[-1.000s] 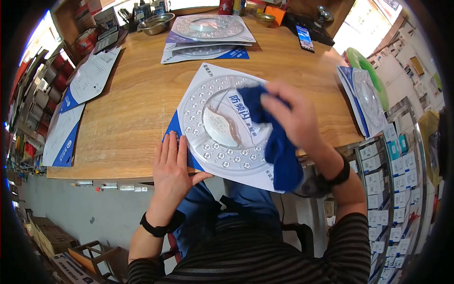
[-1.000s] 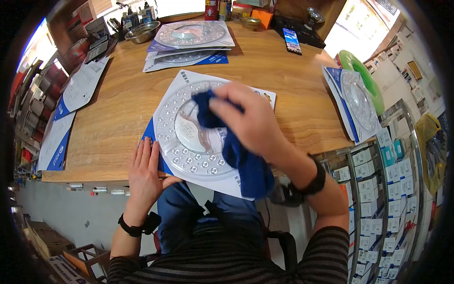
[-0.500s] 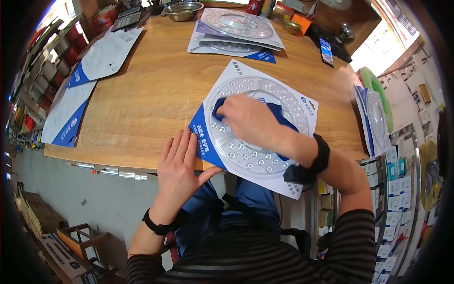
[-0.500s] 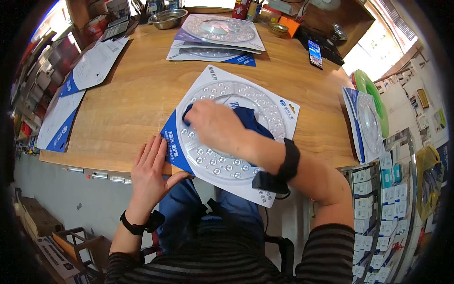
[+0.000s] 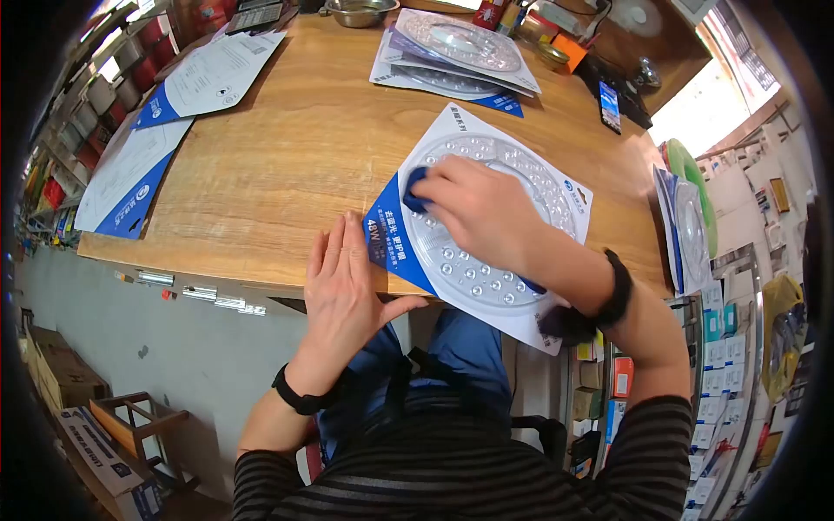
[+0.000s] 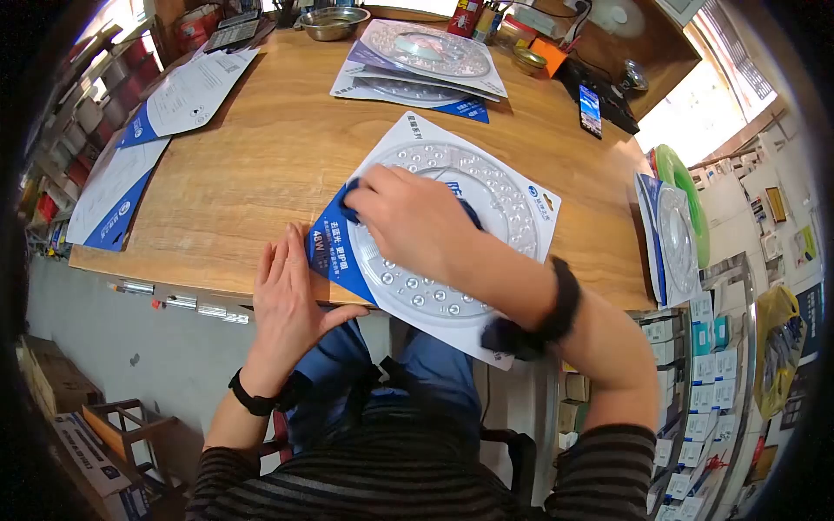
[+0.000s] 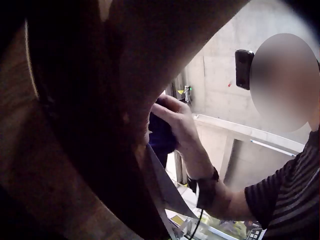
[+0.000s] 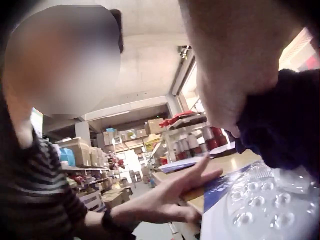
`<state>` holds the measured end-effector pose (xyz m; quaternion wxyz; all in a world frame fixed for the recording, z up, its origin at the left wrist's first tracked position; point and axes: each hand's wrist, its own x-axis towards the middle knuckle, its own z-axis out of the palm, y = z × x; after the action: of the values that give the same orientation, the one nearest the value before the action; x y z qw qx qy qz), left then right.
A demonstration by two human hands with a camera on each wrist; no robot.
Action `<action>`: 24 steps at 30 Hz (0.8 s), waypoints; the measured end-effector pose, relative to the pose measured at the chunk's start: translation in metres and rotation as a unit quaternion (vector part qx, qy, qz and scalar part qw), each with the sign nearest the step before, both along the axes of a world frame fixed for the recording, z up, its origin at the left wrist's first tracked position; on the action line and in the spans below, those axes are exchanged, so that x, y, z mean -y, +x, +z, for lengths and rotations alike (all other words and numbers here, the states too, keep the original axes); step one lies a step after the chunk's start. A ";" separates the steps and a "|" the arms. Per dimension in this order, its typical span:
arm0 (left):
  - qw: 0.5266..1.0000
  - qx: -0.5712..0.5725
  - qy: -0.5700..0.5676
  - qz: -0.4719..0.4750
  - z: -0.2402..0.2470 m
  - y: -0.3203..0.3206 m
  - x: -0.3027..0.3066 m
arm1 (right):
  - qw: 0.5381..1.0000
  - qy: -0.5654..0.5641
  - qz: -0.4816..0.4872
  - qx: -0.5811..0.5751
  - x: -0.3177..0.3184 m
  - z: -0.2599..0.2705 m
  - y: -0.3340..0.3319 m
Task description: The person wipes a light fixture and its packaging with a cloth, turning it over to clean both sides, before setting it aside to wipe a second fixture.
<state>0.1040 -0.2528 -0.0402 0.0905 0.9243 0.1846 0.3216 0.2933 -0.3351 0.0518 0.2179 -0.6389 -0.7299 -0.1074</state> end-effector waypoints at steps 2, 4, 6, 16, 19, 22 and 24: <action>1.000 -0.001 -0.002 0.007 0.000 -0.001 0.002 | 1.000 0.013 0.005 0.014 -0.028 -0.028 -0.004; 1.000 -0.001 -0.004 0.018 -0.002 -0.001 0.000 | 0.998 -0.050 -0.037 0.001 -0.046 -0.045 -0.017; 1.000 0.003 -0.011 0.021 -0.005 -0.001 0.001 | 0.998 -0.056 -0.002 -0.024 -0.041 -0.049 -0.028; 1.000 -0.016 0.011 0.019 -0.003 -0.001 0.000 | 0.992 -0.103 0.064 0.030 0.063 -0.032 -0.049; 0.999 -0.030 0.011 0.026 0.001 0.000 0.002 | 0.992 -0.105 0.072 0.004 0.098 -0.030 -0.038; 0.998 -0.047 0.041 0.026 0.002 -0.001 0.003 | 0.992 -0.121 0.033 -0.006 0.142 -0.034 -0.033; 0.997 -0.054 0.051 0.027 0.001 -0.001 0.002 | 0.992 -0.122 0.012 -0.005 0.171 -0.039 -0.030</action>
<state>0.1027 -0.2550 -0.0389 0.0241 0.9385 0.1970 0.2826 0.2632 -0.5064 0.0130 0.1432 -0.6521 -0.7444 -0.0118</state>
